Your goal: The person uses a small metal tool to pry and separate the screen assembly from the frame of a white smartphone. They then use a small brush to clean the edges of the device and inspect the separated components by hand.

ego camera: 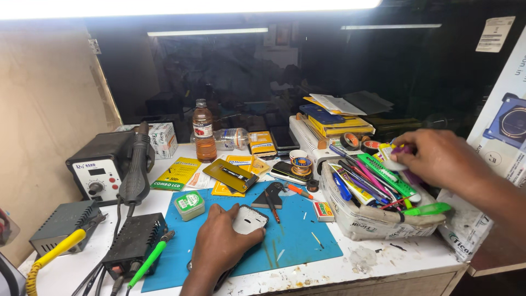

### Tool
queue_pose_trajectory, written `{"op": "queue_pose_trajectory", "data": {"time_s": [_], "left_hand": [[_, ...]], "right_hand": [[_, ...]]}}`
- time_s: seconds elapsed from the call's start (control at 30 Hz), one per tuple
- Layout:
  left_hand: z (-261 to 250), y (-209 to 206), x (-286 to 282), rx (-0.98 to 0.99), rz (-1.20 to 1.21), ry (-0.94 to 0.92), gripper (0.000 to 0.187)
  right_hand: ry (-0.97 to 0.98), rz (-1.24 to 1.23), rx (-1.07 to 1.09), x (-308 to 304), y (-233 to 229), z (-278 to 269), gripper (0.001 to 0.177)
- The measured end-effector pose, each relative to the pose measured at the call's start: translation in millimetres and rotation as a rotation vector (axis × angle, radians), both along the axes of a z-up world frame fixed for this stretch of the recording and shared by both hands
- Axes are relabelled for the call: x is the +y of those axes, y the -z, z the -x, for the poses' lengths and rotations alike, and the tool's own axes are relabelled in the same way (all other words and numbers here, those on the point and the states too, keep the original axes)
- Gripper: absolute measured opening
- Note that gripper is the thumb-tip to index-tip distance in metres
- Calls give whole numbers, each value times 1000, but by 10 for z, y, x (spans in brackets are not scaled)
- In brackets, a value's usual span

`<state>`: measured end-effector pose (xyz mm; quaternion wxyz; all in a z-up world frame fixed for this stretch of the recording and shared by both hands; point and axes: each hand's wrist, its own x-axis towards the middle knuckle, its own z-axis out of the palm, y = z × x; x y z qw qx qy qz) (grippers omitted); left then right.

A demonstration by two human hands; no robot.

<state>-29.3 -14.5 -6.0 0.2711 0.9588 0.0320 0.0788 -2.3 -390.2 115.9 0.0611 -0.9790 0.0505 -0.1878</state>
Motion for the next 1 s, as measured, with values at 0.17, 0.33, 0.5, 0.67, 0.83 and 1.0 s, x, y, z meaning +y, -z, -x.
{"op": "queue_pose_trajectory", "data": {"time_s": [0.17,0.33,0.5,0.67,0.83,1.0], "left_hand": [[-36,8,22,-31,23,-3,94],[-310,-79,108,-1,409,-5,79],[-781,-158,117,-26,1150,59,55],[-1111,-45,7,-387,1159,61,36],[-1034,-83,-9,-393,1133,42,25],[-964,-142,10,-412,1057,67,22]], "right_hand": [[-43,-19,-90,-178,-61,-141,48],[-325,126,-391,-193,-162,-127,34],[-373,-42,-453,304,-258,-19,31],[-763,-221,-500,1001,-176,-173,42],[-937,-600,-419,1826,91,-564,43],[-832,-624,-363,2322,206,-768,28]]}}
